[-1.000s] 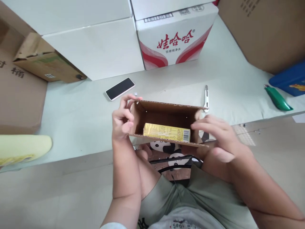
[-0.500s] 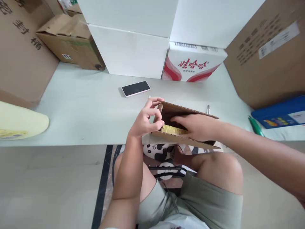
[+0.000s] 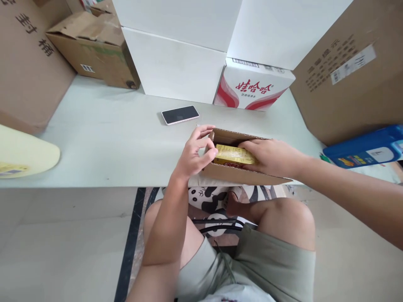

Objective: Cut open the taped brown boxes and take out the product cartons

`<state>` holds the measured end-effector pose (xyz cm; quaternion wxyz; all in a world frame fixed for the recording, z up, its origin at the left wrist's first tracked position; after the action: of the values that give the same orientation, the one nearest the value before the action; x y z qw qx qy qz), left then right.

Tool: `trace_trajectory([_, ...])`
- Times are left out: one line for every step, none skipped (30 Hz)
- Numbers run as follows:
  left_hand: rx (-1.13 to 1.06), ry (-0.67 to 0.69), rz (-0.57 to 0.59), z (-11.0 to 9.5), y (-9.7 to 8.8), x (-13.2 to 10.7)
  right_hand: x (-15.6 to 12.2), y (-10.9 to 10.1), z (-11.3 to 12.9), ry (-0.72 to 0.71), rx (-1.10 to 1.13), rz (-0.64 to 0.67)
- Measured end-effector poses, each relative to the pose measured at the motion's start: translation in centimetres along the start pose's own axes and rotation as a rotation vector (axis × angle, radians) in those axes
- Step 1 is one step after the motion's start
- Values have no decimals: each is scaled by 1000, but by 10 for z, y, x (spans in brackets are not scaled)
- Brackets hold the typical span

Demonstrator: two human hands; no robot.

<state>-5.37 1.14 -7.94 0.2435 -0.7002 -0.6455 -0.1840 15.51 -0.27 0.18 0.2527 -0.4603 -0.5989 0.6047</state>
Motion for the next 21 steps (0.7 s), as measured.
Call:
trace_trajectory([11, 3, 1, 1, 1, 0, -5, -3, -2, -11, 40, -53])
trace_trajectory([25, 4, 5, 2, 2, 0, -11, -6, -4, -22, 91, -105])
trace_trajectory([38, 5, 7, 3, 2, -1, -17, -9, -7, -27, 143, -157])
trace_trajectory([48, 12, 3, 4, 2, -1, -24, -12, -10, -26, 195, -216])
trace_trajectory([54, 22, -8, 6, 1, -1, -31, -15, -14, -23, 245, -275])
trace_trajectory([58, 31, -28, 7, 1, -2, -37, -18, -18, -20, 291, -330])
trace_trajectory([61, 38, -52, 8, 0, -2, -43, -21, -22, -17, 333, -380])
trace_trajectory([64, 41, -78, 10, -1, -2, -48, -24, -27, -9, 369, -428])
trace_trajectory([68, 40, -101, 11, -1, -2, -52, -27, -32, 2, 400, -476])
trace_trajectory([73, 38, -117, 12, -1, -1, -56, -30, -38, 16, 426, -524])
trace_trajectory([77, 35, -125, 12, 0, 0, -59, -31, -44, 37, 447, -568])
trace_trajectory([79, 33, -124, 12, 2, 1, -62, -32, -51, 63, 469, -604])
trace_trajectory([81, 31, -117, 12, 4, 2, -64, -32, -57, 91, 492, -623])
trace_trajectory([82, 28, -107, 12, 6, 3, -67, -31, -64, 118, 519, -626])
trace_trajectory([84, 25, -97, 11, 9, 4, -69, -30, -71, 146, 558, -624])
trace_trajectory([86, 23, -90, 11, 10, 5, -73, -29, -78, 178, 613, -627])
trace_trajectory([92, 21, -88, 11, 11, 6, -77, -28, -86, 213, 683, -646])
trace_trajectory([102, 23, -92, 11, 12, 7, -82, -28, -94, 254, 759, -679])
trace_trajectory([119, 26, -102, 12, 12, 8, -88, -27, -102, 302, 836, -716])
trace_trajectory([140, 31, -119, 12, 11, 9, -93, -24, -110, 345, 899, -753])
trace_trajectory([165, 35, -142, 13, 10, 9, -97, -20, -118, 380, 938, -782])
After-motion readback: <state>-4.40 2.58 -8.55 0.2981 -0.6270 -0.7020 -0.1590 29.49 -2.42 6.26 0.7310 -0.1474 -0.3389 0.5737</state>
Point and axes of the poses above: each hand's wrist, its own x-axis towards the middle knuckle, its own y-axis out of the palm, z = x × y, the point moved 4 cm from there along x, towards the middle knuckle, and after that the axes turned 7 degrees about -z, right-handed, at the moved point
